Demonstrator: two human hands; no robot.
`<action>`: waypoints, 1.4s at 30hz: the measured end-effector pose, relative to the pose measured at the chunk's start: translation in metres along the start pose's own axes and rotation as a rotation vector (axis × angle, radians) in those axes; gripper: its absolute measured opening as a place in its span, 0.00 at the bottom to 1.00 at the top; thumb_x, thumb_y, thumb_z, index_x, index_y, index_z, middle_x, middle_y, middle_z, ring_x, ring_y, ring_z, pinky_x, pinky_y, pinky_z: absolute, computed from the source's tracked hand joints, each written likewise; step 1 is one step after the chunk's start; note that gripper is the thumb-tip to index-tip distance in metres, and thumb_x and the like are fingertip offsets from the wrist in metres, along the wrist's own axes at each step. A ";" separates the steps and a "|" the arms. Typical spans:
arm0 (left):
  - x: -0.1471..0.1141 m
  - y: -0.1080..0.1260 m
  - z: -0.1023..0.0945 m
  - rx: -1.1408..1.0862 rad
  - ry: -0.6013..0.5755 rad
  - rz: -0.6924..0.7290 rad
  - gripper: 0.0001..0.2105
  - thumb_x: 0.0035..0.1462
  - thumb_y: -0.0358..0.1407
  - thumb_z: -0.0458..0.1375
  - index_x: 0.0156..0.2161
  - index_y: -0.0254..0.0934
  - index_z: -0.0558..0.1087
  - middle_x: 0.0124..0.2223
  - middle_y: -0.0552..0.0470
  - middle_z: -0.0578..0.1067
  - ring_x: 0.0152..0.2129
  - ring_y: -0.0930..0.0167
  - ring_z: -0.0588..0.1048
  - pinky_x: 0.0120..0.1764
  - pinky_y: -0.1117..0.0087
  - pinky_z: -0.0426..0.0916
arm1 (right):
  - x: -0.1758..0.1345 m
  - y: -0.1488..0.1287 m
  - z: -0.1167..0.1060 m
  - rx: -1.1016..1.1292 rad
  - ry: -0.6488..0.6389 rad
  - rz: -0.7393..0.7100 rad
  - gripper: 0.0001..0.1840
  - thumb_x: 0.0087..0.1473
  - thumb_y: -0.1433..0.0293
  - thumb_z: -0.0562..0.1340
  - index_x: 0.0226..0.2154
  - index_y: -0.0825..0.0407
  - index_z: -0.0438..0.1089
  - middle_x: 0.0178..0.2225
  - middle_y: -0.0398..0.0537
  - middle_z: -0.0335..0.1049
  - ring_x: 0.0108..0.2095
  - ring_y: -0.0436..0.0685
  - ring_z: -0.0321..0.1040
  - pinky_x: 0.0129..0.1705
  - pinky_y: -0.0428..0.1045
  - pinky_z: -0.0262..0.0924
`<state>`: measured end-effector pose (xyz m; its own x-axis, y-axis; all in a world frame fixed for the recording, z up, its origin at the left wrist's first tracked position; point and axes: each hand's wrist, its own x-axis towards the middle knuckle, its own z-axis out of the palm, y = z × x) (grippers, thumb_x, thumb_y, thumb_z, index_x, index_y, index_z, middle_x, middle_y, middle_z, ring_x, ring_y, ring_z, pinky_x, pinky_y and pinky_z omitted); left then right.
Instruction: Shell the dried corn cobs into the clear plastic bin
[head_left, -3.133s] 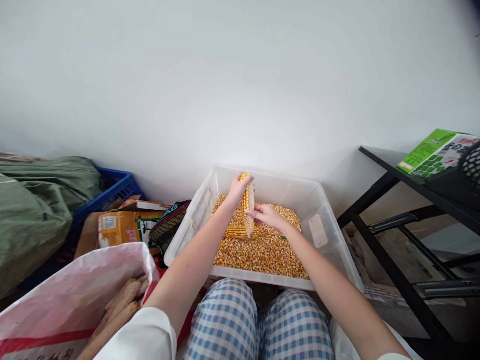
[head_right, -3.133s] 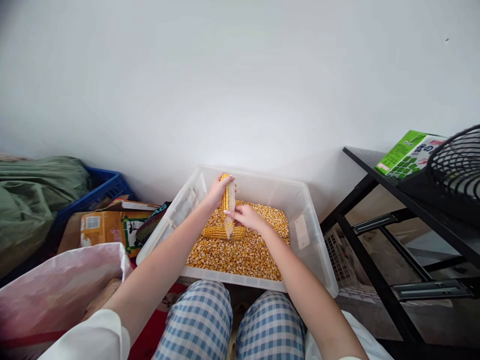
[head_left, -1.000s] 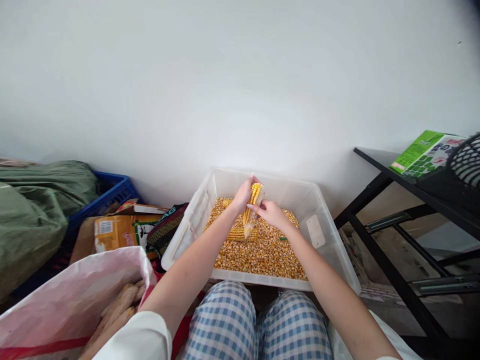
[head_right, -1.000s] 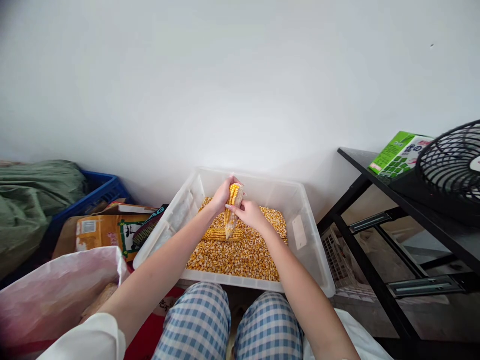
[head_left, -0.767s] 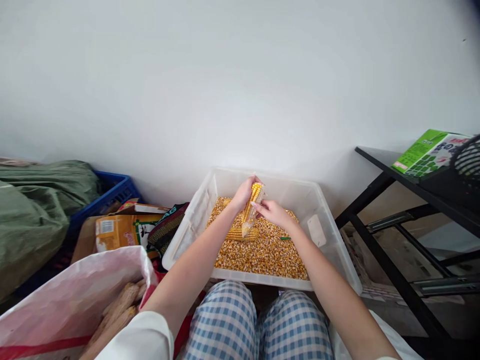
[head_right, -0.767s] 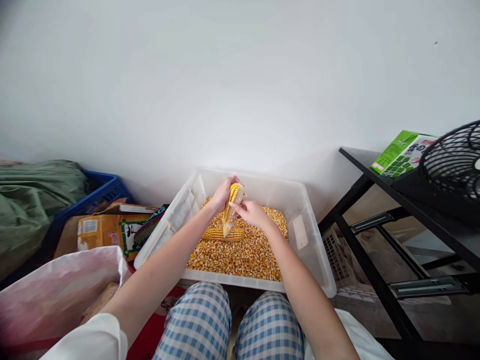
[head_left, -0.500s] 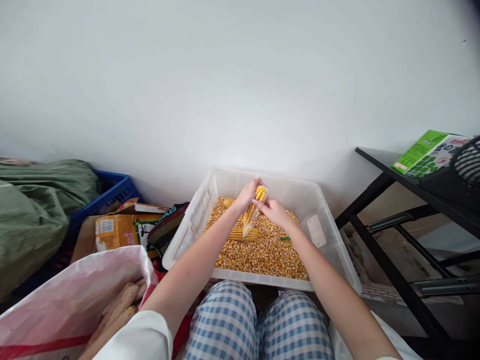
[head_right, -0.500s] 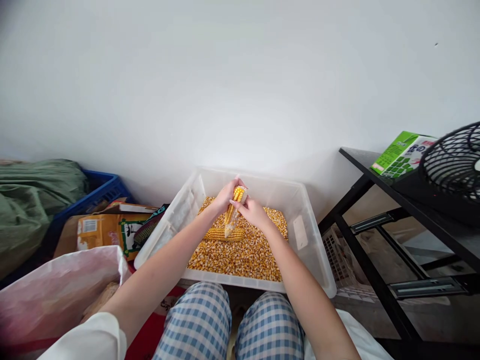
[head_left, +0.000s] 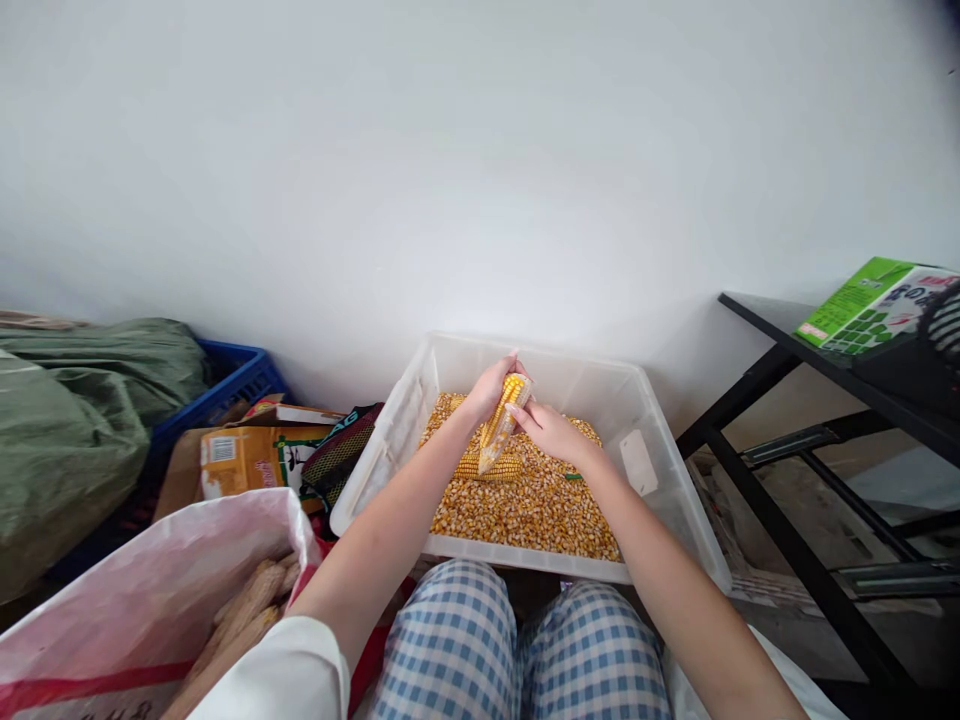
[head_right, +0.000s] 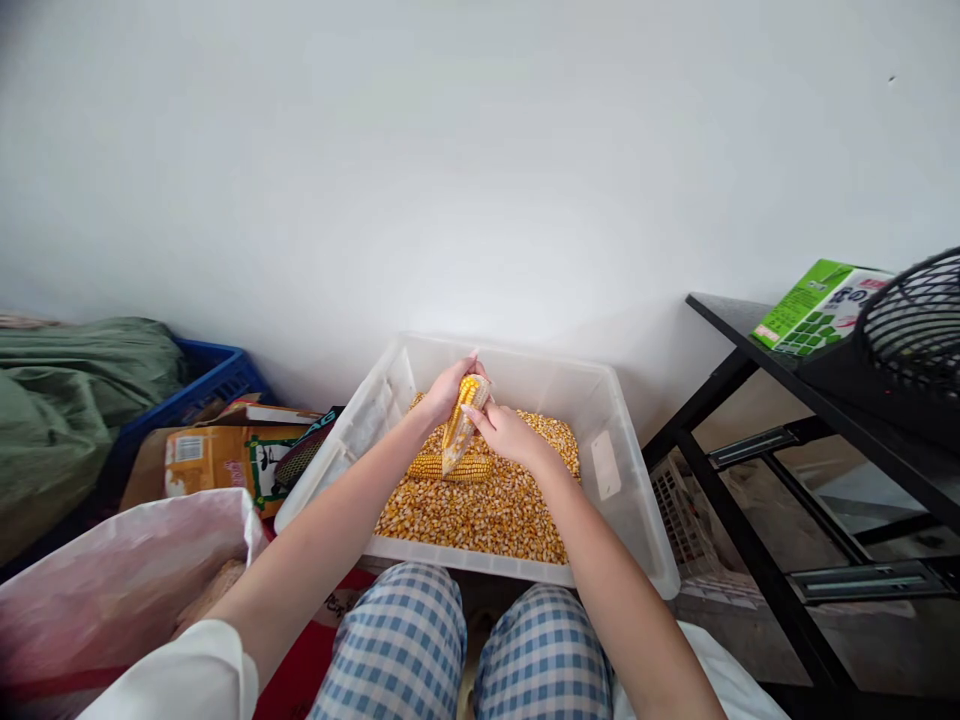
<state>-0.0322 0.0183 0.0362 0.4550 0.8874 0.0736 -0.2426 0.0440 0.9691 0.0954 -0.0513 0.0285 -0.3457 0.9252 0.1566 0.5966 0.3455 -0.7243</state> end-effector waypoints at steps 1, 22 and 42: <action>0.000 0.001 0.000 0.018 0.001 0.019 0.21 0.53 0.49 0.45 0.24 0.34 0.69 0.17 0.53 0.67 0.15 0.73 0.66 0.23 0.72 0.61 | 0.001 0.001 0.000 0.039 -0.006 0.008 0.26 0.54 0.52 0.47 0.43 0.54 0.65 0.36 0.51 0.70 0.34 0.56 0.66 0.37 0.48 0.58; -0.002 0.002 0.008 0.172 0.073 0.150 0.21 0.54 0.46 0.46 0.20 0.34 0.68 0.16 0.54 0.65 0.15 0.75 0.63 0.23 0.73 0.60 | 0.012 0.009 0.004 0.468 0.055 0.241 0.34 0.49 0.44 0.45 0.31 0.55 0.71 0.25 0.51 0.71 0.25 0.54 0.68 0.31 0.50 0.63; 0.002 -0.008 0.009 0.197 0.110 0.100 0.21 0.53 0.51 0.45 0.25 0.35 0.67 0.19 0.55 0.66 0.17 0.75 0.64 0.22 0.75 0.58 | -0.002 -0.008 -0.015 -0.489 0.324 0.008 0.26 0.51 0.48 0.48 0.37 0.52 0.62 0.26 0.49 0.68 0.26 0.55 0.64 0.27 0.46 0.46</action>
<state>-0.0213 0.0159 0.0307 0.3389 0.9279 0.1554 -0.1052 -0.1268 0.9863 0.1025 -0.0532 0.0443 -0.1472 0.9022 0.4054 0.8899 0.2997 -0.3440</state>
